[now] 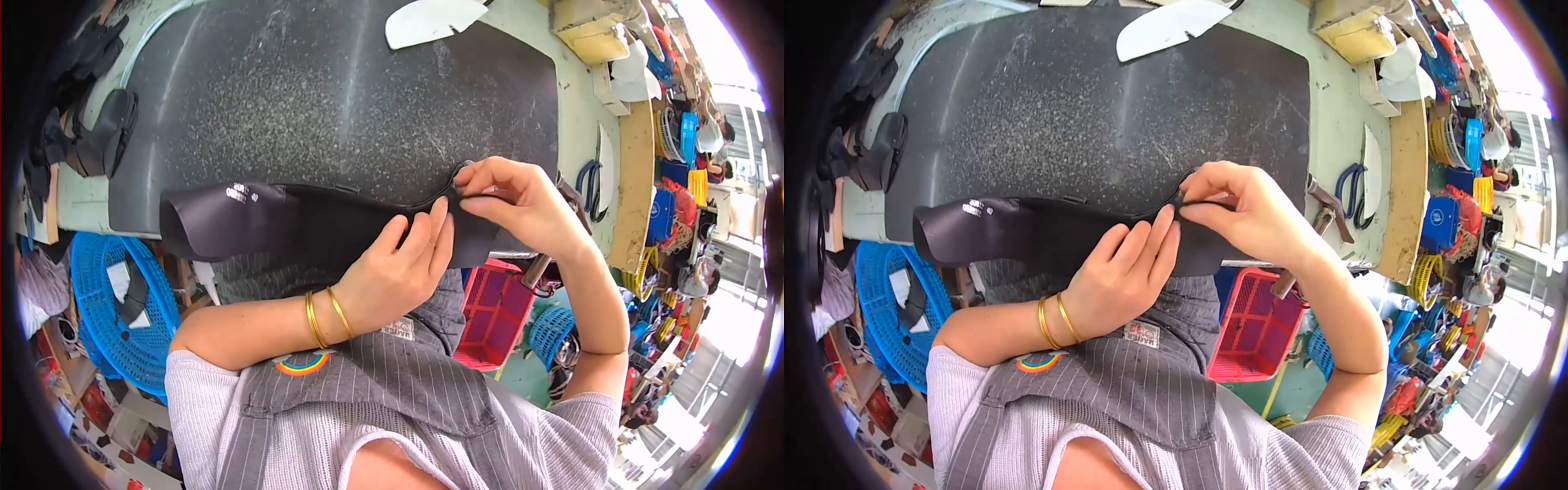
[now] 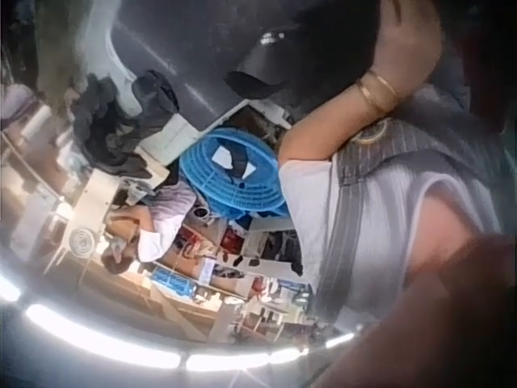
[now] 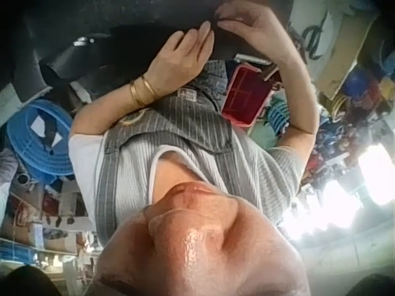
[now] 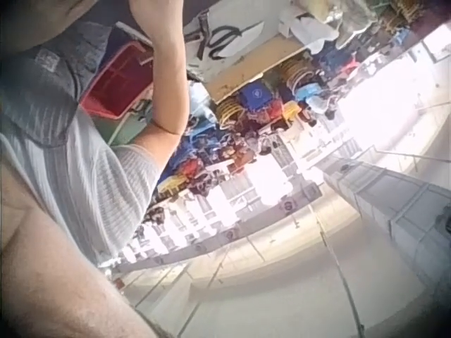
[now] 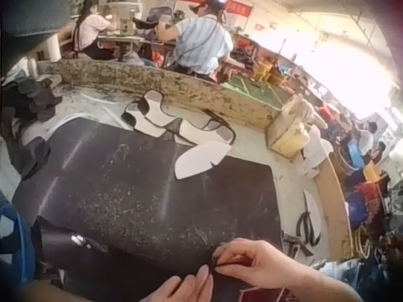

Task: Manually aligning and assembling various components of a shoe upper at a factory workstation.

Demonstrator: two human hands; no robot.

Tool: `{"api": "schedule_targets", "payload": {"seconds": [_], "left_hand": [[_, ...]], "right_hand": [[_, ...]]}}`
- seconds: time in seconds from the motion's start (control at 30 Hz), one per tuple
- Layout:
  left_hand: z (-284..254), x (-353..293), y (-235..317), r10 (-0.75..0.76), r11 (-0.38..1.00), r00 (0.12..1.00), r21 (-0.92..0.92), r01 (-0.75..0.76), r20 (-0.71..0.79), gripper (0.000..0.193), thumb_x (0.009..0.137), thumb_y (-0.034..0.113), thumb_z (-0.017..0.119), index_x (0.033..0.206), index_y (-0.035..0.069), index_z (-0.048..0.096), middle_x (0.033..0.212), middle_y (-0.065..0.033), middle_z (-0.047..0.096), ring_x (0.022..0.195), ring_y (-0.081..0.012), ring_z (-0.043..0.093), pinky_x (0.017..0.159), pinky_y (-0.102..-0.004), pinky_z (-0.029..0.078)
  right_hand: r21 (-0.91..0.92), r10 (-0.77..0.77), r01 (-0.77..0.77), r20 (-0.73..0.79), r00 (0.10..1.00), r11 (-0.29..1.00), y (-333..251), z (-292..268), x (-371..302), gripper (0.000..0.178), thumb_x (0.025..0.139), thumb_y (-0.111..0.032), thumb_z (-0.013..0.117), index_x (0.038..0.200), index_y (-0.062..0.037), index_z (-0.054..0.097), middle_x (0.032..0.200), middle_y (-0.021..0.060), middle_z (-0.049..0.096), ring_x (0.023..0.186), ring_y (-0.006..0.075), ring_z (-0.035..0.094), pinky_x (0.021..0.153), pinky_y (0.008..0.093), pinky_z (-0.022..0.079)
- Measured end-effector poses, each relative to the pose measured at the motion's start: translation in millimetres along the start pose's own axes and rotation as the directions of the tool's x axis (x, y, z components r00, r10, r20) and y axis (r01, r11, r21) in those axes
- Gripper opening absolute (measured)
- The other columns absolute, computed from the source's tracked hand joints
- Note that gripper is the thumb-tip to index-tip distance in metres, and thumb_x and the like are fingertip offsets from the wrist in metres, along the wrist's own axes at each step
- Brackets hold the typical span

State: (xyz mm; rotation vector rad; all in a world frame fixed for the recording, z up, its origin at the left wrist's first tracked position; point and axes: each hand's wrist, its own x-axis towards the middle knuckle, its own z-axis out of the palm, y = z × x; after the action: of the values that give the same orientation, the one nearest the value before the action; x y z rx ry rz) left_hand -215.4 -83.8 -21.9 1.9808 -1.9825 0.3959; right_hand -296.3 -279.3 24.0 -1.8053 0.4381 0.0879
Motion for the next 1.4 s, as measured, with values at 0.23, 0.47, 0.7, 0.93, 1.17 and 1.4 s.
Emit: {"api": "schedule_targets", "payload": {"seconds": [0.23,0.47,0.7,0.93,1.17,1.4], "left_hand": [[-0.3,0.4,3.4,-0.008,0.999,0.999,0.039,0.006,0.045,0.043,0.078,0.014,0.055,0.116,-0.007,0.06,0.123,-0.0216,0.058,0.101,-0.0231,0.053,0.083,-0.0329,0.048],[-0.7,0.9,4.4,0.008,1.0,0.996,0.02,-0.01,0.086,0.045,0.078,0.015,0.055,0.117,-0.007,0.06,0.122,-0.0229,0.058,0.103,-0.0236,0.052,0.084,-0.0328,0.047],[0.8,-0.3,7.0,0.025,0.996,0.994,0.087,-0.034,0.104,0.043,0.079,0.014,0.055,0.116,-0.007,0.061,0.122,-0.0241,0.058,0.105,-0.0232,0.052,0.084,-0.0331,0.047],[1.3,3.3,5.2,0.059,0.996,0.992,0.053,-0.065,0.115,0.043,0.077,0.013,0.056,0.114,-0.008,0.061,0.122,-0.0248,0.058,0.103,-0.0236,0.054,0.085,-0.0319,0.048],[-0.8,7.1,-0.3,-0.068,0.994,0.992,-0.082,0.077,0.103,0.048,0.074,0.01,0.056,0.118,-0.01,0.057,0.124,-0.022,0.056,0.099,-0.0246,0.054,0.085,-0.0295,0.049],[0.0,9.7,-2.3,-0.076,0.975,0.986,-0.198,0.104,0.146,0.054,0.072,0.013,0.06,0.122,-0.009,0.055,0.129,-0.0207,0.052,0.09,-0.0246,0.05,0.083,-0.0301,0.048]], "right_hand": [[-0.6,0.135,-0.151,-0.072,0.988,0.785,-22.4,3.0,27.9,0.022,0.076,-0.016,0.071,0.086,0.0033,0.066,0.072,0.0118,0.065,0.067,0.0148,0.061,0.064,0.0296,0.049],[-0.461,0.2,-0.23,-0.114,0.973,0.857,-27.3,9.6,24.1,0.019,0.078,-0.014,0.069,0.085,0.0036,0.067,0.072,0.0099,0.065,0.067,0.0126,0.059,0.064,0.0294,0.048],[-0.486,0.266,-0.256,-0.048,0.963,0.836,-29.8,1.2,28.2,0.019,0.08,-0.014,0.069,0.087,0.0036,0.067,0.073,0.0119,0.065,0.069,0.0172,0.059,0.065,0.0305,0.047],[-0.541,-0.001,-0.033,-0.063,0.998,0.84,-17.2,7.1,22.9,0.02,0.078,-0.016,0.07,0.085,0.0012,0.064,0.078,0.016,0.064,0.074,0.0331,0.063,0.067,0.0382,0.049],[-0.631,-0.248,0.121,-0.117,0.962,0.766,13.5,4.7,5.2,0.019,0.079,-0.017,0.071,0.086,-0.0004,0.064,0.081,0.0139,0.061,0.078,0.032,0.062,0.069,0.037,0.05],[-0.533,-0.181,0.012,-0.266,0.947,0.846,17.3,11.9,3.0,0.017,0.08,-0.014,0.07,0.088,0.0,0.063,0.081,0.0134,0.061,0.079,0.0317,0.061,0.07,0.0379,0.05]]}}
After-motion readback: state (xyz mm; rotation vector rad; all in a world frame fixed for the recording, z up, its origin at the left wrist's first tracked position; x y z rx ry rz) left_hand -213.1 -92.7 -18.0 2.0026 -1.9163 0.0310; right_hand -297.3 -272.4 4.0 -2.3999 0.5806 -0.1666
